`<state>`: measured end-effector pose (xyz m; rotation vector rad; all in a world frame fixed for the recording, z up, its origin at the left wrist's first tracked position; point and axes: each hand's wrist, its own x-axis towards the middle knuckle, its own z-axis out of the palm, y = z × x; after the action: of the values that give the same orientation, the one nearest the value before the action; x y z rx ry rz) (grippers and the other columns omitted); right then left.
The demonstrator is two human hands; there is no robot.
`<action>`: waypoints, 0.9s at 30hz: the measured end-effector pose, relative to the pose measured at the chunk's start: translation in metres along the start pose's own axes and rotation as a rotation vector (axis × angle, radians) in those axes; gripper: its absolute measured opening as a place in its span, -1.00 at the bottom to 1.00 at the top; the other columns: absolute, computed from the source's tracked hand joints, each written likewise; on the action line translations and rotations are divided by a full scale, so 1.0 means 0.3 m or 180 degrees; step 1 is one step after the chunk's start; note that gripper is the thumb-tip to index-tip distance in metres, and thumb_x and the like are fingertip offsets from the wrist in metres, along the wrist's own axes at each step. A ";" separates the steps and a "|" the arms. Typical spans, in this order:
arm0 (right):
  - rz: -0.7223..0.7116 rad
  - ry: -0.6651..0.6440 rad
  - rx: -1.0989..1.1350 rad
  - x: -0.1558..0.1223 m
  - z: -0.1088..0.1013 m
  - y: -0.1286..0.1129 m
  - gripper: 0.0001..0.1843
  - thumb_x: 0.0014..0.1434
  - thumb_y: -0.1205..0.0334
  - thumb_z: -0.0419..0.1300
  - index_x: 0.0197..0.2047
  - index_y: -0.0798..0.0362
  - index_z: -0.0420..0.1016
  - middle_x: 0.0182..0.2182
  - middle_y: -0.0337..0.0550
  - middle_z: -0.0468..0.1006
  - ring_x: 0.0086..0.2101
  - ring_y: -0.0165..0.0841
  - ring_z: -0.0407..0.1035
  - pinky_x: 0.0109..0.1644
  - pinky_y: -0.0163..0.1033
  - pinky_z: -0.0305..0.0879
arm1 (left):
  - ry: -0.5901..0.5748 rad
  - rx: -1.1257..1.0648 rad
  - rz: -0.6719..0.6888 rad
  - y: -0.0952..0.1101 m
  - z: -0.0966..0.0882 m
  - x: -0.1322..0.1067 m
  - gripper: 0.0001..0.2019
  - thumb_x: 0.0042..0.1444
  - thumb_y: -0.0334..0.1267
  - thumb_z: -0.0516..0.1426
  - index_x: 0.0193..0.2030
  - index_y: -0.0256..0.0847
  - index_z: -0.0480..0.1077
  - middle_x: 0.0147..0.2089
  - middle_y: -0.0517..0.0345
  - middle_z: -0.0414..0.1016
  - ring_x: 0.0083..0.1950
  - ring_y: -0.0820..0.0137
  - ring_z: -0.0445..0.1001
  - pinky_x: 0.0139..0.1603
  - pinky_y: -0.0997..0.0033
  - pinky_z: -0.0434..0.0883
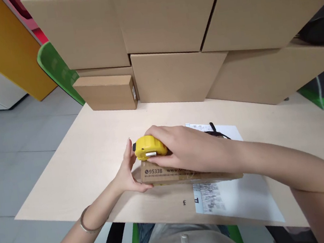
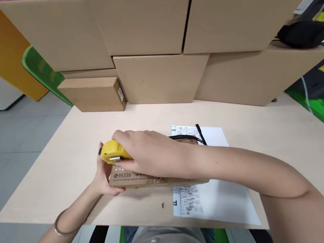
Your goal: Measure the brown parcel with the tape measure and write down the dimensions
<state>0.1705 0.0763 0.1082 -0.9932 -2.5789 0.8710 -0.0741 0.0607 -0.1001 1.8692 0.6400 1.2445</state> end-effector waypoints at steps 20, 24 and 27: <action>0.1443 0.0927 -0.0132 -0.612 -0.092 0.332 -0.67 0.20 -0.08 0.31 -0.02 -0.21 0.43 -0.39 -0.23 0.57 -0.54 -0.28 0.41 -0.54 -0.20 0.34 | -0.0379 0.0584 0.0704 0.044 -0.017 0.077 -0.12 0.03 0.12 0.35 0.46 0.15 0.14 0.50 -0.07 0.09 0.49 -0.16 0.13 0.38 -0.34 0.25; 0.1281 0.0844 -0.0347 -0.561 -0.121 0.285 -0.70 0.18 -0.08 0.32 -0.07 -0.16 0.47 -0.43 -0.21 0.57 -0.55 -0.27 0.40 -0.56 -0.19 0.30 | -0.0368 0.0626 0.0694 0.043 -0.018 0.076 -0.12 0.04 0.13 0.34 0.47 0.15 0.13 0.51 -0.06 0.08 0.49 -0.14 0.13 0.39 -0.31 0.25; 0.1032 0.0556 -0.0392 -0.428 -0.122 0.218 -0.73 0.22 -0.08 0.29 -0.15 -0.10 0.47 -0.41 -0.21 0.58 -0.50 -0.27 0.42 -0.48 -0.20 0.29 | -0.0357 0.0556 0.0766 0.034 -0.013 0.068 -0.05 0.01 0.11 0.37 0.50 0.14 0.07 0.53 -0.04 0.04 0.51 -0.12 0.10 0.44 -0.28 0.21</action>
<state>0.3153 0.0447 0.0958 -1.4828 -2.3852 0.6657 -0.0699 0.0716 -0.0801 2.1966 0.4867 1.2557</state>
